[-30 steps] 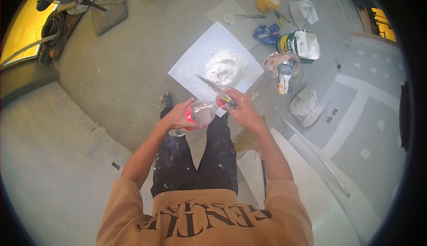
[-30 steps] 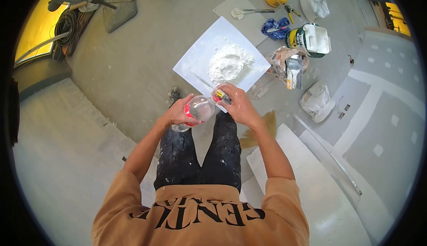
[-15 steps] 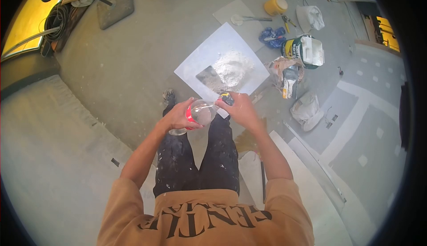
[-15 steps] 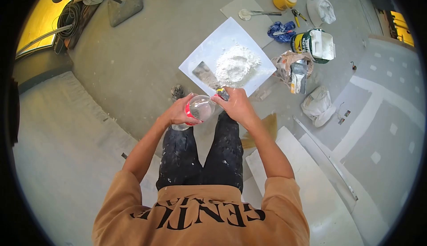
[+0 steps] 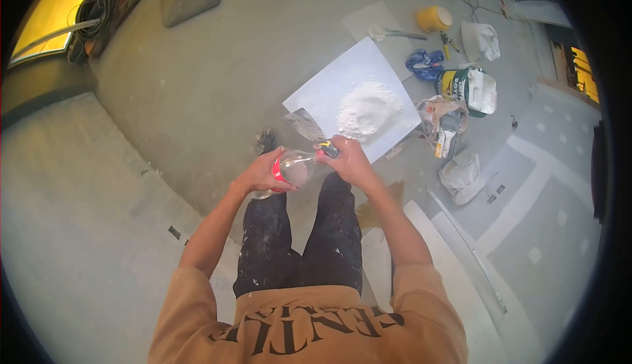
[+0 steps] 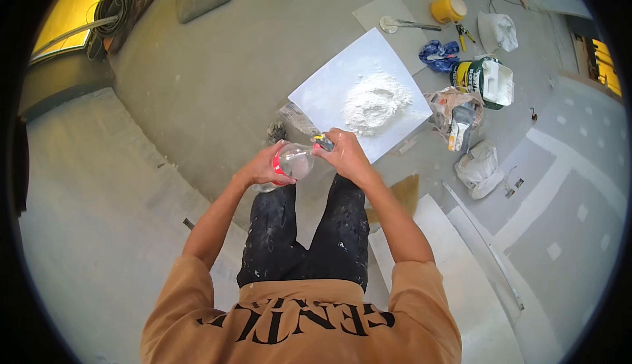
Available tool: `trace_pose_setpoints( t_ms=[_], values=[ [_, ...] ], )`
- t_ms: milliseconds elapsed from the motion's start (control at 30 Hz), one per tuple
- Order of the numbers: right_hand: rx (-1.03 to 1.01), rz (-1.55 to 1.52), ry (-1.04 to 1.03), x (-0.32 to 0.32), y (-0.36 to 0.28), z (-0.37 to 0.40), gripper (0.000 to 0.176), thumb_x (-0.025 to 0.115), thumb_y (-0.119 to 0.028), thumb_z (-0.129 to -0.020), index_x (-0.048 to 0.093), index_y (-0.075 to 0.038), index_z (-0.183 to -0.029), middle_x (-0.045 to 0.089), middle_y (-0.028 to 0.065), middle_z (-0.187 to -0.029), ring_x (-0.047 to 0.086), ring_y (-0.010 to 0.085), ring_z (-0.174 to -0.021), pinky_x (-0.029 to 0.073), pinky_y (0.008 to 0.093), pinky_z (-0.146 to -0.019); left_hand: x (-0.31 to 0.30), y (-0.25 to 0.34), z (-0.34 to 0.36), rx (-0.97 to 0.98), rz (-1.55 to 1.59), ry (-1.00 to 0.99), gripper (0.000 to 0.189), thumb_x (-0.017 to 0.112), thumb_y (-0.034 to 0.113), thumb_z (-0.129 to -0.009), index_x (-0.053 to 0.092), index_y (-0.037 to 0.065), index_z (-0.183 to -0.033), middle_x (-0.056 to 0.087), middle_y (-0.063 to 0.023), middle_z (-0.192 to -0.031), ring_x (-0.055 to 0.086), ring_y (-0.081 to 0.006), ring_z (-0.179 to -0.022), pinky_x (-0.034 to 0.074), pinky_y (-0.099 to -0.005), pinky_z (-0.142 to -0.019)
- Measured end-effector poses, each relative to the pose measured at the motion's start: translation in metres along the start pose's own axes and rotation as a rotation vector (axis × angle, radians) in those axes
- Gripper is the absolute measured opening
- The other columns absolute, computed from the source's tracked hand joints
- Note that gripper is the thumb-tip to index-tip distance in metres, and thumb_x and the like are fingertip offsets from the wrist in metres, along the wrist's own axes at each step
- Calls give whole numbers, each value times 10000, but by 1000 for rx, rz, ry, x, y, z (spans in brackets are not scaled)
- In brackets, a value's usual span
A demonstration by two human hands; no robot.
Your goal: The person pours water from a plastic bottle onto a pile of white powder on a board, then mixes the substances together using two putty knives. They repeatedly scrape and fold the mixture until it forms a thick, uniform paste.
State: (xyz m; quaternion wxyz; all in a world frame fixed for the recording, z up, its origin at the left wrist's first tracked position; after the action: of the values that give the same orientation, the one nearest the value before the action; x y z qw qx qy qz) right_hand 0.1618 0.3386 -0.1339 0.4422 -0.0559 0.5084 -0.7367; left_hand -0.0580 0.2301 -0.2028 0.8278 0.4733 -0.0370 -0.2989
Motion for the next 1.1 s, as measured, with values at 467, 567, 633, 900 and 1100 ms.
trace_pose_setpoints(
  t_ms=[467, 567, 633, 900, 1100],
  values=[
    [-5, -593, -202, 88, 28, -107, 226, 767, 85, -780, 758, 27, -998, 739, 58, -951, 665, 132, -912, 537, 311, -871, -53, -95, 7, -211, 39, 25, 1067, 962, 477, -608, 479, 45, -1455, 650, -196, -1331, 637, -375, -1233, 498, -453, -1069],
    [-6, -626, -228, 95, 39, -124, 230, 759, 88, -763, 759, 18, -982, 749, 68, -953, 665, 142, -906, 537, 308, -868, -51, -120, -4, -188, 86, 42, 1062, 950, 500, -603, 486, 56, -1450, 647, -205, -1335, 629, -389, -1238, 497, -461, -1065],
    [-19, -611, -176, 93, 50, -132, 234, 773, 71, -757, 762, 12, -983, 747, 66, -947, 664, 143, -903, 536, 310, -862, -55, -125, -11, -155, 148, 58, 1050, 940, 514, -599, 497, 67, -1439, 650, -210, -1329, 627, -401, -1234, 499, -468, -1056],
    [-60, 123, 510, 111, 143, -176, 335, 861, -71, -730, 723, -1, -1027, 664, 124, -1065, 655, 293, -969, 522, 414, -838, -54, -157, -23, -129, 93, 89, 1175, 978, 488, -566, 446, 6, -1496, 598, -228, -1416, 607, -375, -1290, 472, -449, -1115],
    [9, 269, 641, 135, 136, -180, 380, 842, -72, -756, 691, -19, -1100, 579, 138, -1107, 588, 343, -1065, 498, 448, -905, -56, -134, -23, -172, 97, 35, 1242, 980, 500, -566, 397, -14, -1534, 544, -260, -1473, 525, -387, -1386, 400, -448, -1187]
  ],
)
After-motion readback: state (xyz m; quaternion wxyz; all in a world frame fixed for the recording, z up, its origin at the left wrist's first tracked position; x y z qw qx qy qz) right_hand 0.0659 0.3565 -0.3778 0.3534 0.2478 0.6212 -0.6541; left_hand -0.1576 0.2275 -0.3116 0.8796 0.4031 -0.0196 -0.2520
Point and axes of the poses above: each hand's wrist, its own z-axis away from the middle knuckle, its own x-axis out of the palm, y = z × x, the point moved 5 cm from there along -z, towards the middle knuckle
